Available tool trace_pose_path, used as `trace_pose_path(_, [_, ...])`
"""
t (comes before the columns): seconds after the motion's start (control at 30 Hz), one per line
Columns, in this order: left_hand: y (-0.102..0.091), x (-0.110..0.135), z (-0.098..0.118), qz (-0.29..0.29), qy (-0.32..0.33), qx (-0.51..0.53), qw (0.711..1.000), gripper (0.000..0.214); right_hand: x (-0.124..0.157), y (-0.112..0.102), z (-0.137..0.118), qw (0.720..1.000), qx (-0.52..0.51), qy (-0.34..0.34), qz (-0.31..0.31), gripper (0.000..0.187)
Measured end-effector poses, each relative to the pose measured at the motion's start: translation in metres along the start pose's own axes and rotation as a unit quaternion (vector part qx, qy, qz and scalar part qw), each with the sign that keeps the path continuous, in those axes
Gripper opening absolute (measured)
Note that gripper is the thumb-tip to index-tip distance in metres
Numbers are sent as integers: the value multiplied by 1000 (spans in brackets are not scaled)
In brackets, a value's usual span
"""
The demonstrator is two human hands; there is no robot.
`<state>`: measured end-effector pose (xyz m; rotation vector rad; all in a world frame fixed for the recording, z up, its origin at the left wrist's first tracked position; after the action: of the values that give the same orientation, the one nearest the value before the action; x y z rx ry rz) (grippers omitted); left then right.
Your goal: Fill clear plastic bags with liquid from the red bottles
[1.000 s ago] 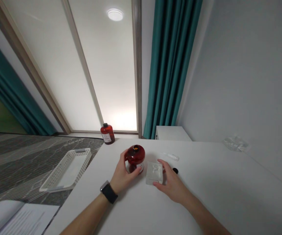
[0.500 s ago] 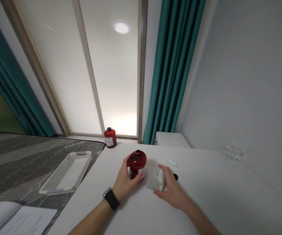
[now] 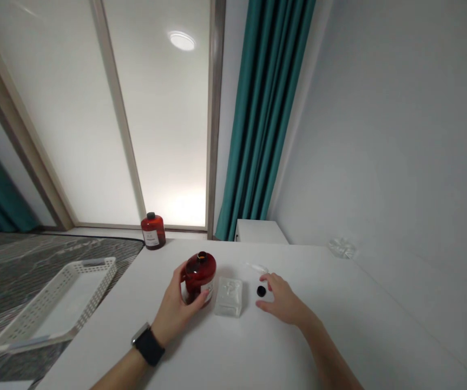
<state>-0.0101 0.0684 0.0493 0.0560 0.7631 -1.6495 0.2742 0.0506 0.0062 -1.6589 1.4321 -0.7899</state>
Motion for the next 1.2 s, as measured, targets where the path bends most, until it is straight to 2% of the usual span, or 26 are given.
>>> trace_pose_path(0.1, [0, 0, 0, 3, -3, -1, 1000, 63, -2, 10, -2, 1000, 12, 3, 3, 33])
trace_pose_path(0.23, [2, 0, 0, -7, -3, 4, 1000, 63, -3, 12, -8, 1000, 22, -10, 10, 17])
trace_pose_path(0.43, [1, -2, -3, -4, -29, 33, 999, 62, -4, 5, -11, 999, 16, -35, 38, 17])
trace_pose_path(0.7, [-1, -4, -13, -1, -48, 109, 993, 53, -2, -16, -24, 989, -48, -69, 123, 17])
trace_pose_path(0.87, [-4, -4, -15, 10, -48, 111, 993, 55, 3, -23, -32, 965, -94, -99, 224, 11])
trace_pose_path(1.07, [-5, -4, -8, 4, -39, 123, 992, 58, 7, -31, -70, 942, -147, -142, 266, 5])
trace_pose_path(1.2, [-10, -4, -7, 8, -32, 140, 990, 57, -4, -37, -101, 937, -207, -153, 238, 5])
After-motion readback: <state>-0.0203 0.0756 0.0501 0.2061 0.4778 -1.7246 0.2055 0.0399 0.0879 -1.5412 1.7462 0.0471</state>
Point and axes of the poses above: each hand's wrist, its own x-axis away from the middle knuckle, its own y-axis out of the palm, z = x × y, the point moved 8 cm from there along -x, towards the middle knuckle, and after that the axes turned 6 degrees about -z, right-handed, at the moved point
